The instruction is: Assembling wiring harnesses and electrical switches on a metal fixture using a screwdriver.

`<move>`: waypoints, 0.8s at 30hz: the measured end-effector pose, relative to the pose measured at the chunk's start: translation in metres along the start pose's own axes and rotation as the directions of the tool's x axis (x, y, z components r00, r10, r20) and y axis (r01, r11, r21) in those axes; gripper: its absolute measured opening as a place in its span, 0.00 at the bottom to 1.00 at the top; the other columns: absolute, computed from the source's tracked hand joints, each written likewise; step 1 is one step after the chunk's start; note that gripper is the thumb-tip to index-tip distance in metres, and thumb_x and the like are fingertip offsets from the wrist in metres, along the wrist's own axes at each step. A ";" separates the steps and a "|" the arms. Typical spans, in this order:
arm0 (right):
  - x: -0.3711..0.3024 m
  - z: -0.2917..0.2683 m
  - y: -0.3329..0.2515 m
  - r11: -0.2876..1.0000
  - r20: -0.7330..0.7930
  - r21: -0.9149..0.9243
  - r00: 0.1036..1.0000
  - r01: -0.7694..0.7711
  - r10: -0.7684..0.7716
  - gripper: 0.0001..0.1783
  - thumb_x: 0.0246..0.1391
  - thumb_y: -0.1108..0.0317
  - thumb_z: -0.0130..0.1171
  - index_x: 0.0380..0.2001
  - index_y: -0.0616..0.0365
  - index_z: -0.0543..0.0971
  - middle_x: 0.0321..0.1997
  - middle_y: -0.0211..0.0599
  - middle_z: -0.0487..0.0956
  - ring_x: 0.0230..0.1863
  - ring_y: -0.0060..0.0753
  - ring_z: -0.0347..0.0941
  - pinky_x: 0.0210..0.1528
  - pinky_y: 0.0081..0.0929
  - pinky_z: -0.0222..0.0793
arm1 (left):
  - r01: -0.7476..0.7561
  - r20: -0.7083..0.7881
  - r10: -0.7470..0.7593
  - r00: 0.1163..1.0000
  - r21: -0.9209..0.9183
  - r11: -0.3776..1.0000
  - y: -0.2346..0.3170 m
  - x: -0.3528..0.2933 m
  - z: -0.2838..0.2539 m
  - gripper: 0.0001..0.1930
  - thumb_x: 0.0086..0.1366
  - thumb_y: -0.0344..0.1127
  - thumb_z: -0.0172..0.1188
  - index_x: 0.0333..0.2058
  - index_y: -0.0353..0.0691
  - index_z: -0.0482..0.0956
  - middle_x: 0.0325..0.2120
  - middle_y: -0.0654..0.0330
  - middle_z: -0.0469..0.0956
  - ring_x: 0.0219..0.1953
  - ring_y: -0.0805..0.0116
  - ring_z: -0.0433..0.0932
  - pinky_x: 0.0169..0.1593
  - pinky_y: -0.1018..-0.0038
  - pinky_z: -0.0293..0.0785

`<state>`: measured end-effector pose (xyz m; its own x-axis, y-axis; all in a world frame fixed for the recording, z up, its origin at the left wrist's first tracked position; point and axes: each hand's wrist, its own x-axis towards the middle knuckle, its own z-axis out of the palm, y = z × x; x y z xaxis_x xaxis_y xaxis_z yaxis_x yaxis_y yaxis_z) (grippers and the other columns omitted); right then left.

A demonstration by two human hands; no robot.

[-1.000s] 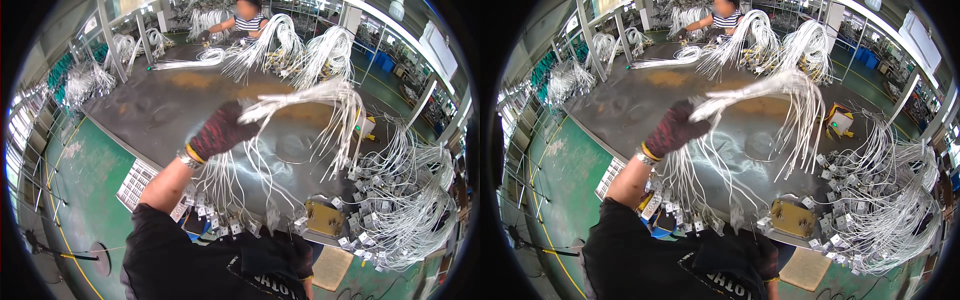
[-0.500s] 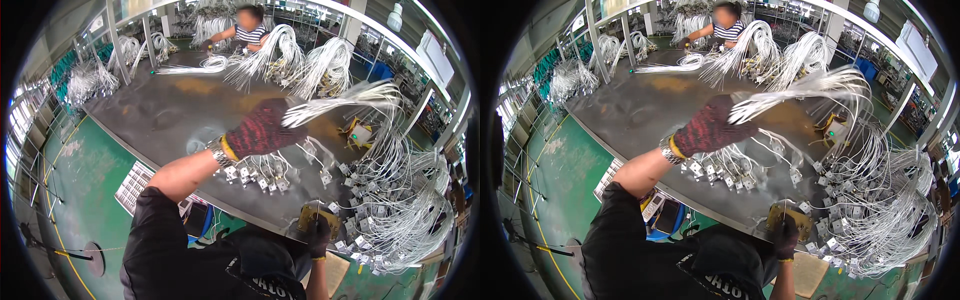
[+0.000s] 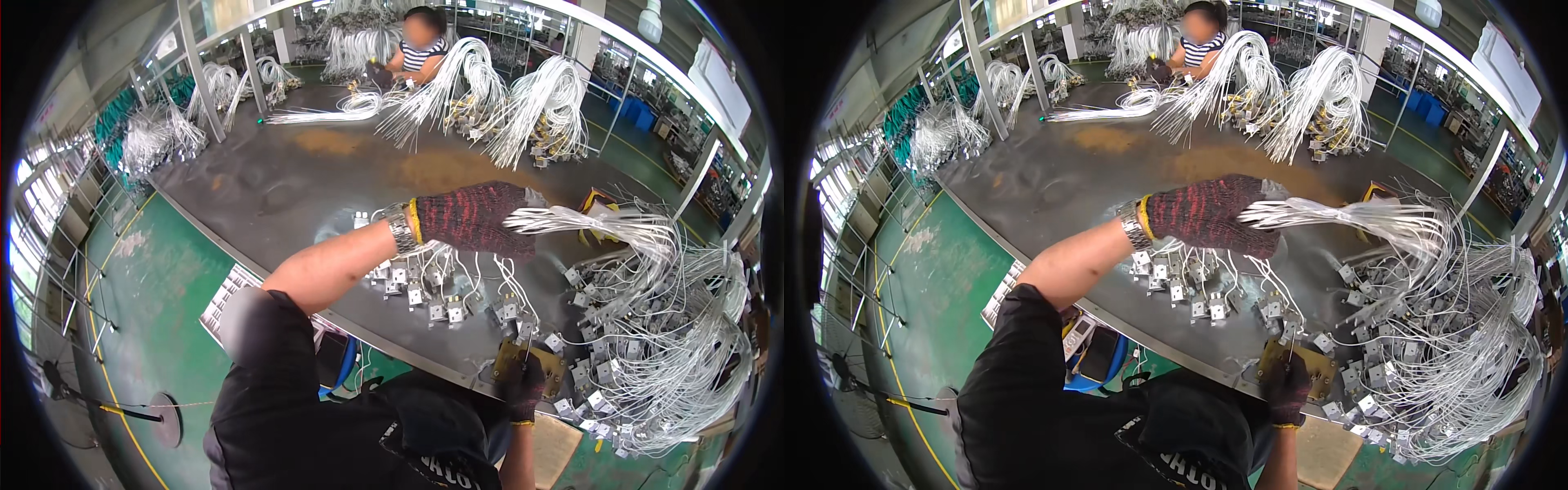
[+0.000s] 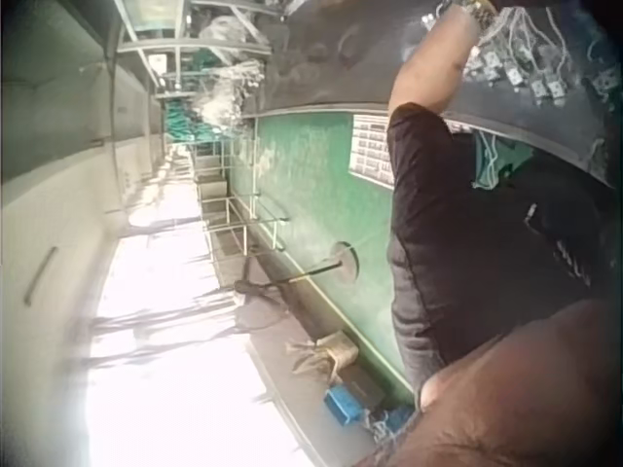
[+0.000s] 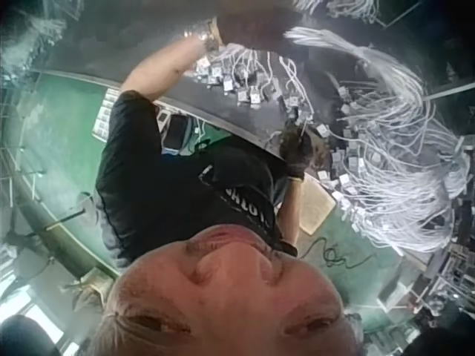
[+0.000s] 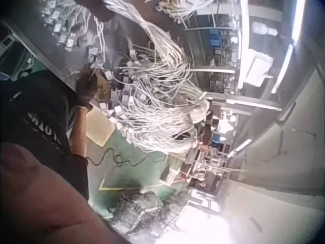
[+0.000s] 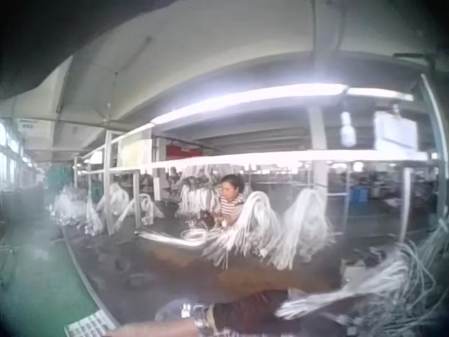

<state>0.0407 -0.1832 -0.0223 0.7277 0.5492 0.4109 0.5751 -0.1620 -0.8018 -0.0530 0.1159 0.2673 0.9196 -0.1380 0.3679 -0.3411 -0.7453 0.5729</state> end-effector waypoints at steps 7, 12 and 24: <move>-0.002 0.004 0.002 0.999 0.004 0.032 1.000 0.005 -0.005 0.12 0.61 0.67 0.60 0.43 0.63 0.80 0.35 0.43 0.82 0.35 0.38 0.79 0.42 0.35 0.74 | -0.187 -0.343 0.206 0.916 0.088 0.978 -0.024 0.039 0.029 0.18 0.64 0.36 0.69 0.50 0.39 0.79 0.42 0.49 0.81 0.43 0.54 0.81 0.44 0.69 0.77; -0.002 0.005 0.007 0.996 0.019 0.080 0.999 -0.037 0.036 0.10 0.61 0.68 0.59 0.42 0.62 0.79 0.36 0.41 0.82 0.36 0.35 0.78 0.41 0.34 0.74 | -0.043 -0.296 0.621 0.726 0.881 0.470 -0.024 0.041 0.006 0.15 0.64 0.36 0.66 0.48 0.39 0.82 0.38 0.50 0.81 0.41 0.52 0.81 0.44 0.56 0.76; -0.006 0.005 0.037 0.987 0.072 0.117 0.992 -0.115 0.107 0.11 0.63 0.70 0.60 0.46 0.61 0.76 0.41 0.33 0.78 0.42 0.27 0.74 0.47 0.28 0.71 | -0.056 -0.049 0.034 0.998 -0.563 0.825 -0.027 0.013 0.056 0.24 0.54 0.38 0.77 0.49 0.44 0.79 0.34 0.61 0.83 0.35 0.74 0.80 0.39 0.73 0.78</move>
<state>0.0563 -0.1887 -0.0565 0.7561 0.5865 0.2905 0.4402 -0.1273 -0.8888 -0.0207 0.0979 0.2161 0.8968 -0.1310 0.4225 -0.4422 -0.2401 0.8642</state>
